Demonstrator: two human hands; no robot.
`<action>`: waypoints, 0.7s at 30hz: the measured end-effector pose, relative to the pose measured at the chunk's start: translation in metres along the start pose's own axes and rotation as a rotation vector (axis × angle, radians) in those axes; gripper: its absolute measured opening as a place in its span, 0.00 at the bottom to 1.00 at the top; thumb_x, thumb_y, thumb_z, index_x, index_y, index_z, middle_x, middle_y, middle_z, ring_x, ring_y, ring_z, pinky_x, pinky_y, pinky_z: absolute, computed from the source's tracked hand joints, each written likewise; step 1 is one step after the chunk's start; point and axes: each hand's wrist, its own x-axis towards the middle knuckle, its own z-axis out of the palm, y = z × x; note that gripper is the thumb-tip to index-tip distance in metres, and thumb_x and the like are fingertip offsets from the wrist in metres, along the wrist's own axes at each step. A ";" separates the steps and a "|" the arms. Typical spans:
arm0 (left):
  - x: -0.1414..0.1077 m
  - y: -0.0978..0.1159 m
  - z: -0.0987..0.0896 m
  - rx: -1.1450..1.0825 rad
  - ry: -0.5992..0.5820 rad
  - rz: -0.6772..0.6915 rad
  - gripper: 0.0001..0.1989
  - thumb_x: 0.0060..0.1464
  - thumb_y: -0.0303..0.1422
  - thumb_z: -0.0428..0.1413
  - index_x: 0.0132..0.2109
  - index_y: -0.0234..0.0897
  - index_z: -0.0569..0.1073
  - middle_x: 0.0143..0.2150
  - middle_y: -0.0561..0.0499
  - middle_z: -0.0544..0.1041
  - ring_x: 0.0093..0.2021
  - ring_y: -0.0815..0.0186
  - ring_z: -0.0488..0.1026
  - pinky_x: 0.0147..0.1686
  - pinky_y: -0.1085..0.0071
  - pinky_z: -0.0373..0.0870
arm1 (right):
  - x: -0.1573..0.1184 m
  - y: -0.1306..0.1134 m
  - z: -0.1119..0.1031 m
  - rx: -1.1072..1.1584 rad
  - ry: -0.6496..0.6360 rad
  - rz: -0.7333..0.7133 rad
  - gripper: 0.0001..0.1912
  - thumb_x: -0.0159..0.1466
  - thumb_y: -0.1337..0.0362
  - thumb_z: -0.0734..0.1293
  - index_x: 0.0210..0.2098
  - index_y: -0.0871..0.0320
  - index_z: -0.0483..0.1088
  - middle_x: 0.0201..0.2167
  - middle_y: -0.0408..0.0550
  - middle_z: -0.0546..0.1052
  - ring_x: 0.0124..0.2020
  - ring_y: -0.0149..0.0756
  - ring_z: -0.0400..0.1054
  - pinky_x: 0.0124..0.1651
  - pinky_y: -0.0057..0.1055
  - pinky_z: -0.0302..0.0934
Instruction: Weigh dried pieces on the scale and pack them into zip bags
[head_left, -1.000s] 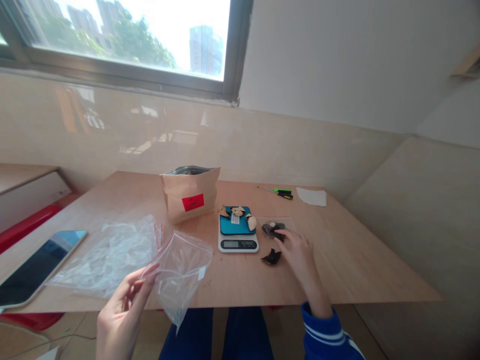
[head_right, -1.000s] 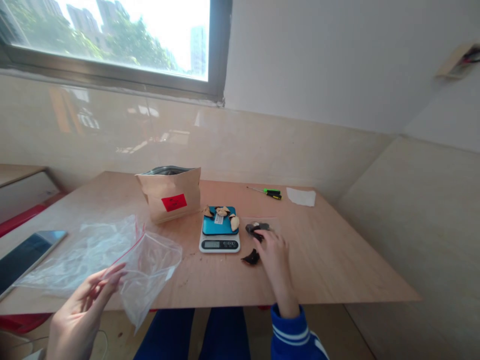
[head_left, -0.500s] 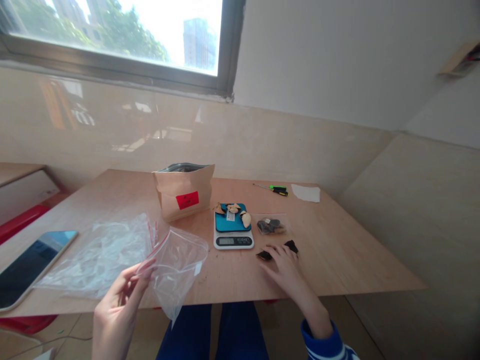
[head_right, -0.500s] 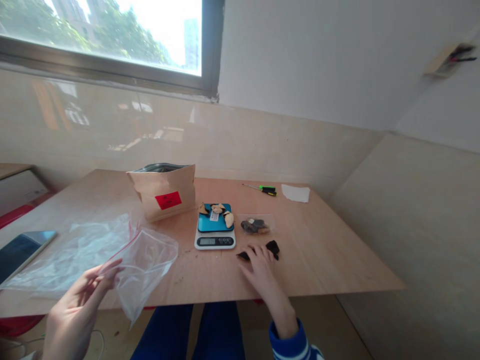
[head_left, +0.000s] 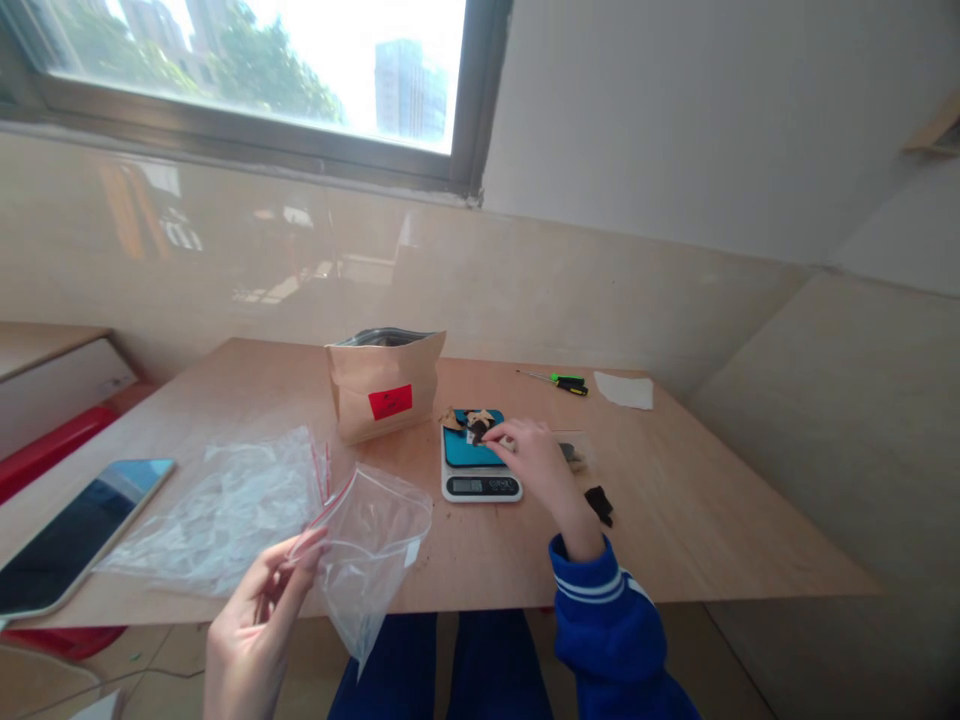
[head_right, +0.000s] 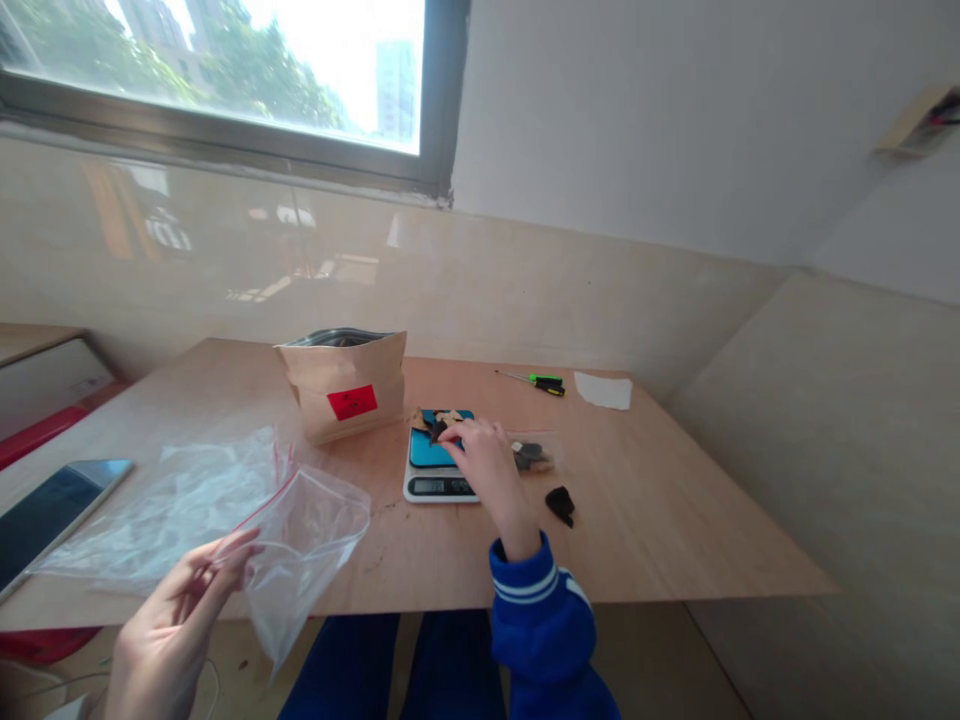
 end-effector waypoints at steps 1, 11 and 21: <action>0.000 -0.001 -0.002 0.003 0.004 0.012 0.23 0.43 0.50 0.62 0.43 0.43 0.78 0.45 0.53 0.80 0.47 0.59 0.74 0.47 0.70 0.71 | 0.007 -0.001 0.007 -0.046 0.011 -0.010 0.09 0.66 0.65 0.63 0.34 0.55 0.76 0.38 0.47 0.80 0.43 0.41 0.70 0.45 0.37 0.56; 0.009 -0.015 -0.016 -0.063 -0.006 0.033 0.19 0.44 0.47 0.63 0.42 0.43 0.78 0.48 0.53 0.80 0.47 0.59 0.76 0.46 0.70 0.73 | -0.018 0.029 0.036 -0.030 0.006 0.016 0.13 0.66 0.68 0.60 0.46 0.55 0.73 0.46 0.52 0.76 0.51 0.45 0.67 0.51 0.44 0.56; -0.002 0.007 0.011 -0.061 0.017 -0.091 0.28 0.33 0.53 0.65 0.40 0.41 0.79 0.43 0.52 0.81 0.48 0.58 0.75 0.46 0.73 0.72 | -0.175 0.040 0.026 0.290 0.273 0.377 0.17 0.66 0.54 0.60 0.40 0.55 0.77 0.40 0.52 0.80 0.43 0.41 0.75 0.43 0.32 0.70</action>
